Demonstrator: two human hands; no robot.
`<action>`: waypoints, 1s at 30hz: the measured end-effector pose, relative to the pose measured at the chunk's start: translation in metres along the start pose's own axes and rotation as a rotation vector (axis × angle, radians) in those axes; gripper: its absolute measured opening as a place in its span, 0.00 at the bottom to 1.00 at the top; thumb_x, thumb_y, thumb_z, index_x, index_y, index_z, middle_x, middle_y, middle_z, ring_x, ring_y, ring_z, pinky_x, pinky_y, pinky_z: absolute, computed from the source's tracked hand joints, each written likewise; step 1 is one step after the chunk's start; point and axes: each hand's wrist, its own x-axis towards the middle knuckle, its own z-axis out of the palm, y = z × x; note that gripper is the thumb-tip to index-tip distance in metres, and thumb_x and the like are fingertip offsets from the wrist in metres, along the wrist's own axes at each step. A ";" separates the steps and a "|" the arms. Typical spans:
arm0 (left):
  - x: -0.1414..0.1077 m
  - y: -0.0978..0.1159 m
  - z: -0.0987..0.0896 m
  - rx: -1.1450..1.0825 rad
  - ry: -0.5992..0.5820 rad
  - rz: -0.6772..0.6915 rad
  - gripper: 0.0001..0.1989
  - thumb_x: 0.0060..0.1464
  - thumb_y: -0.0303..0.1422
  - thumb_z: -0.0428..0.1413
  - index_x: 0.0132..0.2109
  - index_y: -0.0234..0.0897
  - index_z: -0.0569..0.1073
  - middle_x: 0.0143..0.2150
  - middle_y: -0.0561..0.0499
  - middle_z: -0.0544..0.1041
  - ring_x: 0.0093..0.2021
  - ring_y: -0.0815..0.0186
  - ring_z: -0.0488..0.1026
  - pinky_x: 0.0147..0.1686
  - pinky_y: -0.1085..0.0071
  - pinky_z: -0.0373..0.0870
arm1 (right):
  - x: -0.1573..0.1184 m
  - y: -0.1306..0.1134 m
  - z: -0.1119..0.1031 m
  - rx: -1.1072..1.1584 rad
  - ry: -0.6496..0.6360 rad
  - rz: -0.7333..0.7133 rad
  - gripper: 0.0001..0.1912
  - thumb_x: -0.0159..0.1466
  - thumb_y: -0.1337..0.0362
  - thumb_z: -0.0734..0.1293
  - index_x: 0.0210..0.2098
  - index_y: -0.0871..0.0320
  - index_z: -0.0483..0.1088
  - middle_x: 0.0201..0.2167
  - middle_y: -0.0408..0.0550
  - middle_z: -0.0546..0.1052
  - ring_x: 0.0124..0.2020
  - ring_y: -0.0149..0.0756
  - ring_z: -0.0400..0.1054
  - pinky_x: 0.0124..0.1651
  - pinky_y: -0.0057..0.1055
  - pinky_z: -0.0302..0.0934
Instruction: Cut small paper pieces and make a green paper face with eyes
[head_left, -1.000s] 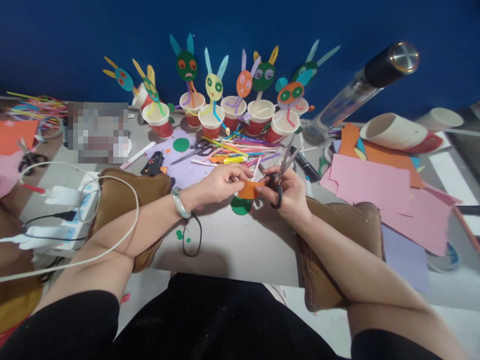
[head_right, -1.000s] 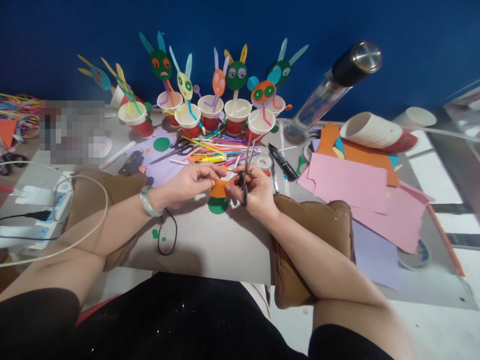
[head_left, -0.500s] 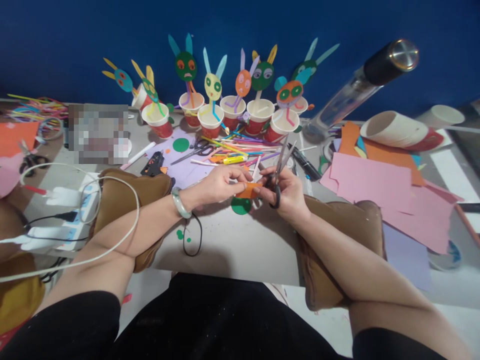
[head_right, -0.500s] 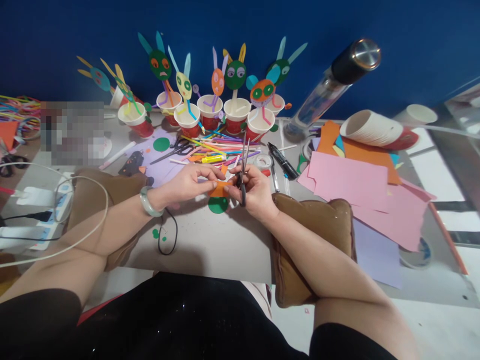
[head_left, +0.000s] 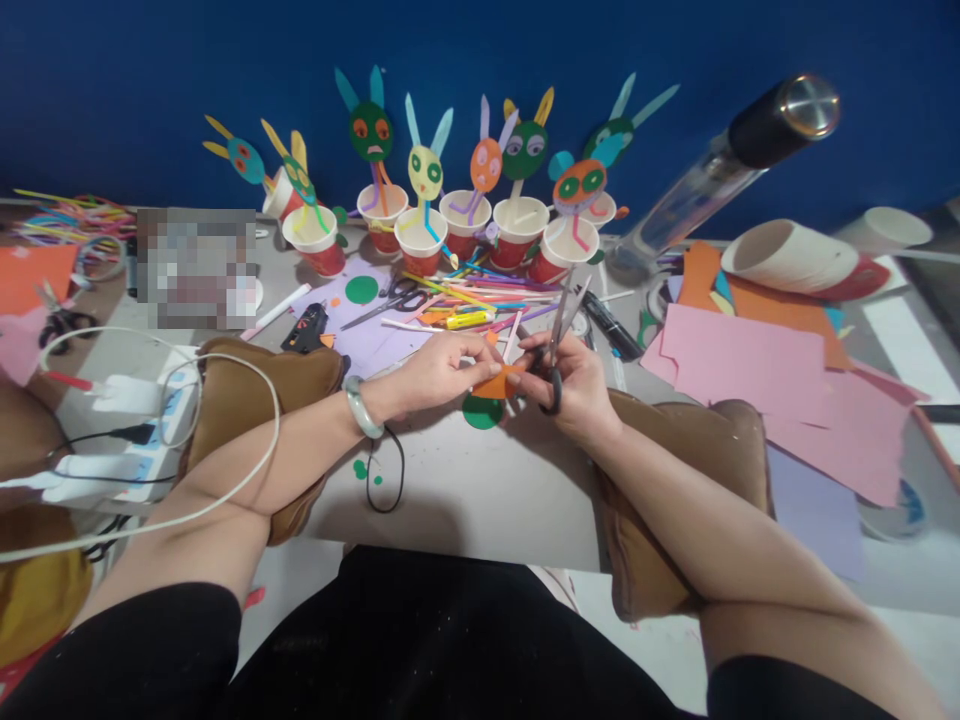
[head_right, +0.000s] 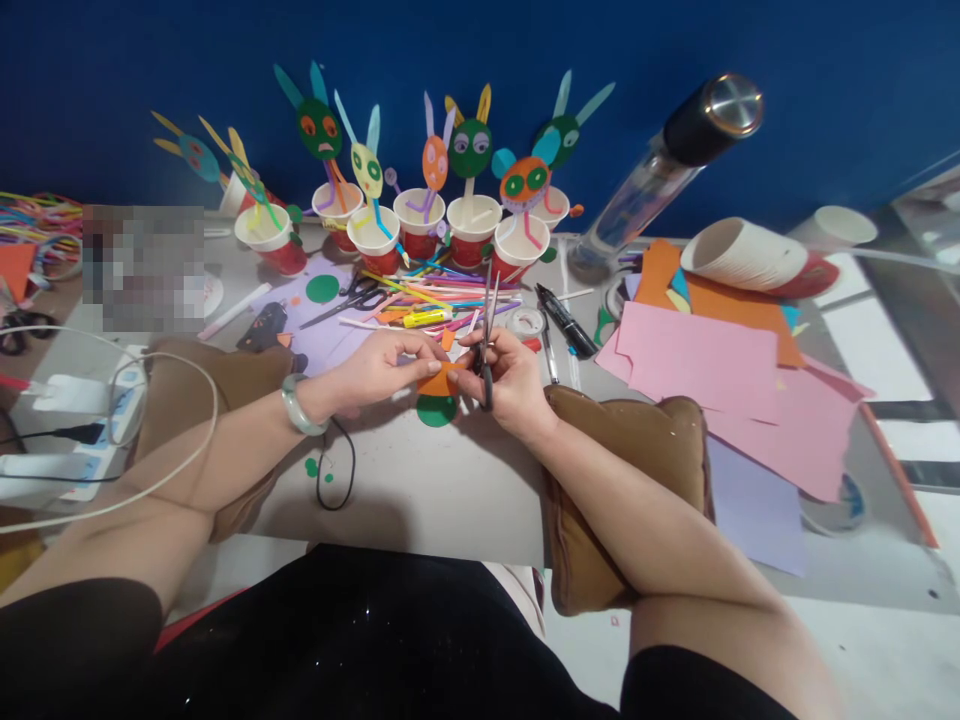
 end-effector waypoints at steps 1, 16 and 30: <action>0.000 -0.001 -0.001 0.017 -0.008 0.003 0.12 0.63 0.38 0.57 0.34 0.35 0.76 0.37 0.48 0.81 0.38 0.65 0.74 0.41 0.68 0.69 | 0.000 0.000 0.000 0.005 0.000 0.003 0.29 0.46 0.54 0.85 0.41 0.53 0.71 0.27 0.40 0.78 0.25 0.31 0.72 0.31 0.29 0.72; 0.001 -0.003 0.001 -0.025 0.021 -0.039 0.15 0.61 0.42 0.59 0.32 0.35 0.75 0.32 0.51 0.77 0.34 0.68 0.71 0.37 0.71 0.66 | 0.001 -0.001 -0.001 -0.006 -0.027 0.026 0.30 0.46 0.52 0.85 0.41 0.54 0.71 0.27 0.40 0.78 0.25 0.31 0.72 0.31 0.30 0.72; 0.001 0.000 0.001 -0.051 0.019 -0.052 0.15 0.59 0.43 0.61 0.32 0.35 0.75 0.33 0.50 0.78 0.34 0.68 0.71 0.37 0.71 0.67 | 0.001 -0.001 -0.001 0.029 -0.049 0.056 0.30 0.46 0.54 0.85 0.41 0.54 0.71 0.26 0.40 0.79 0.23 0.31 0.72 0.29 0.30 0.71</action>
